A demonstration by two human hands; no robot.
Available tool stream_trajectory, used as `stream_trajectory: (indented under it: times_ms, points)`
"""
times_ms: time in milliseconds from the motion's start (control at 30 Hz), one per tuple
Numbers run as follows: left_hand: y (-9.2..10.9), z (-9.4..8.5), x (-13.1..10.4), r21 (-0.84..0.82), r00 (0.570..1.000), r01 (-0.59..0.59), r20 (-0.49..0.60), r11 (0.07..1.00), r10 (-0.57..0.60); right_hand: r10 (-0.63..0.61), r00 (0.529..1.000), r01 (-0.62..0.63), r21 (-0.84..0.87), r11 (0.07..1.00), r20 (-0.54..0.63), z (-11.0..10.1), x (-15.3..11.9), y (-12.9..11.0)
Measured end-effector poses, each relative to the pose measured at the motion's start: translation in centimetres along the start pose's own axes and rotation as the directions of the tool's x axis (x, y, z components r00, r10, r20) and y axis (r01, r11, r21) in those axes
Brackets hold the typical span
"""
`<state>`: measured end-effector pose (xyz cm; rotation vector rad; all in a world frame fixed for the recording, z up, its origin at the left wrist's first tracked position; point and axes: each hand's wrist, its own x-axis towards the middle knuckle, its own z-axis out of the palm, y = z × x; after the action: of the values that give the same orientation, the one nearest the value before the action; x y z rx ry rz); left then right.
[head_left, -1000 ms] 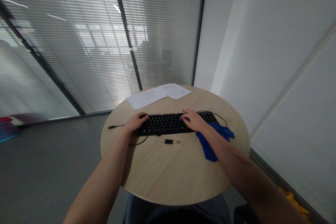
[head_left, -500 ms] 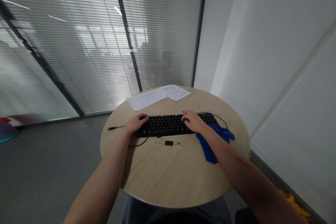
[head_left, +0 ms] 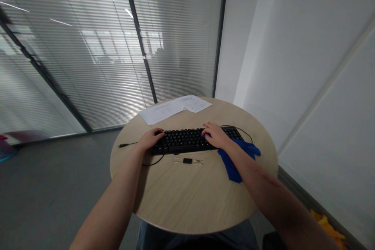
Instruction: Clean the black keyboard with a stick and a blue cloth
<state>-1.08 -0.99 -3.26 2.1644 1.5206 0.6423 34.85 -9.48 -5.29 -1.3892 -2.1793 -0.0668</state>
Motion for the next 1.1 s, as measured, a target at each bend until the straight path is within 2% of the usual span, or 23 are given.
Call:
stream_trajectory:
  times_ms: [267, 600, 833, 967, 1100]
  points:
    - [-0.2, 0.2, 0.2, 0.013, 1.0, 0.012, -0.003, 1.0, -0.012, 0.126, 0.992, -0.127, -0.049, 0.991, -0.019, -1.0, -0.8, 1.8]
    - [-0.4, 0.2, 0.3, 0.02, 1.0, -0.002, 0.009, 1.0, 0.002, 0.074, 0.997, -0.075, -0.05, 0.996, -0.02, -1.2, -0.9, 1.4]
    - [-0.2, 0.3, 0.2, 0.001, 1.0, 0.015, -0.005, 1.0, -0.015, 0.037, 0.999, -0.036, -0.017, 0.999, 0.025, -0.9, -0.7, 0.7]
    - [-0.2, 0.2, 0.1, 0.001, 1.0, -0.001, -0.001, 1.0, 0.001, 0.057, 0.998, -0.056, -0.011, 0.998, 0.02, -0.8, -0.5, 1.0]
    - [-0.3, 0.2, 0.2, 0.005, 1.0, -0.016, -0.011, 1.0, 0.016, 0.007, 1.0, -0.007, 0.013, 1.0, 0.027, -0.6, -0.5, 1.3]
